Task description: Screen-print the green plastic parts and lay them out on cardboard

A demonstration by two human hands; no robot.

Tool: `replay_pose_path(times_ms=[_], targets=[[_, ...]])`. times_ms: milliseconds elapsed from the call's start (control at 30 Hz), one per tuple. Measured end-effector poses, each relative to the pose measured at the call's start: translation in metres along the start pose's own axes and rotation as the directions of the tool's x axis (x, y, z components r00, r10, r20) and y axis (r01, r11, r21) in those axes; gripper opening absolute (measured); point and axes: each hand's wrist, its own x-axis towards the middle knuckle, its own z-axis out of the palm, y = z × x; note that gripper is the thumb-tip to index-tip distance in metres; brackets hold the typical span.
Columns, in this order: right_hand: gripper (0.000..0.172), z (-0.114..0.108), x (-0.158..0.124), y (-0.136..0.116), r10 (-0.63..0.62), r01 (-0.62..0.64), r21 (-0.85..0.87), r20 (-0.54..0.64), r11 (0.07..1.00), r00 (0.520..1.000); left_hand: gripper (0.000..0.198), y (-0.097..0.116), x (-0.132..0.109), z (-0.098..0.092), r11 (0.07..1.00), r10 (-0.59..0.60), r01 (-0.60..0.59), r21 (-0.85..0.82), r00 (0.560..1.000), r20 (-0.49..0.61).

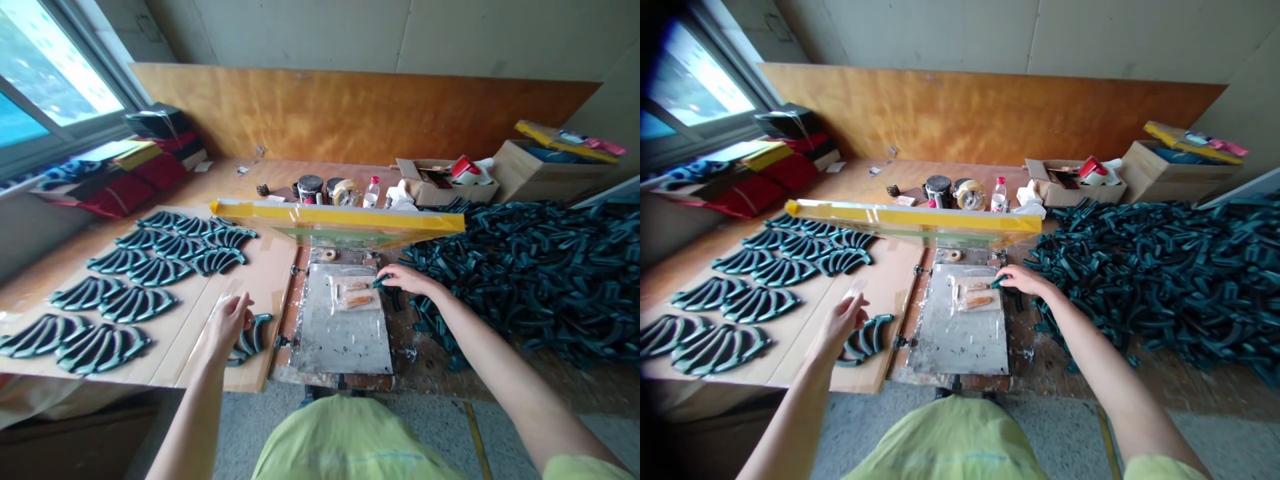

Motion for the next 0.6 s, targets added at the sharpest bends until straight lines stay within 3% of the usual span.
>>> replay_pose_path(times_ms=[100, 200, 267, 333, 433, 500, 600], targets=[[0.023, 0.024, 0.043, -0.04, -0.182, 0.19, -0.025, 0.175, 0.982, 0.968, 0.04, 0.06, -0.001, 0.022, 0.975, 0.17, -0.16, -0.155, 0.984, 0.052], [0.025, 0.051, 0.077, -0.06, -0.18, 0.21, -0.069, 0.303, 0.975, 0.936, 0.039, 0.103, -0.001, 0.037, 0.915, 0.292, -0.268, -0.301, 0.956, 0.039], [0.027, 0.067, 0.085, -0.062, -0.119, 0.151, -0.15, 0.202, 0.977, 0.972, 0.038, 0.122, -0.001, 0.041, 0.873, 0.339, -0.314, -0.372, 0.941, 0.001], [0.027, 0.08, 0.081, -0.059, -0.059, 0.058, -0.246, 0.004, 0.967, 0.998, 0.035, 0.133, 0.0, 0.042, 0.829, 0.366, -0.35, -0.437, 0.929, -0.048], [0.03, 0.101, 0.06, -0.054, -0.096, 0.014, -0.357, -0.214, 0.934, 0.972, 0.035, 0.144, 0.0, 0.044, 0.76, 0.395, -0.394, -0.516, 0.912, -0.115], [0.039, 0.116, 0.045, -0.054, -0.216, 0.102, -0.419, -0.236, 0.902, 0.947, 0.038, 0.15, -0.001, 0.046, 0.733, 0.407, -0.403, -0.548, 0.905, -0.12], [0.059, 0.135, 0.033, -0.056, -0.328, 0.215, -0.485, -0.161, 0.848, 0.931, 0.044, 0.155, 0.0, 0.052, 0.728, 0.398, -0.372, -0.576, 0.913, -0.088]])
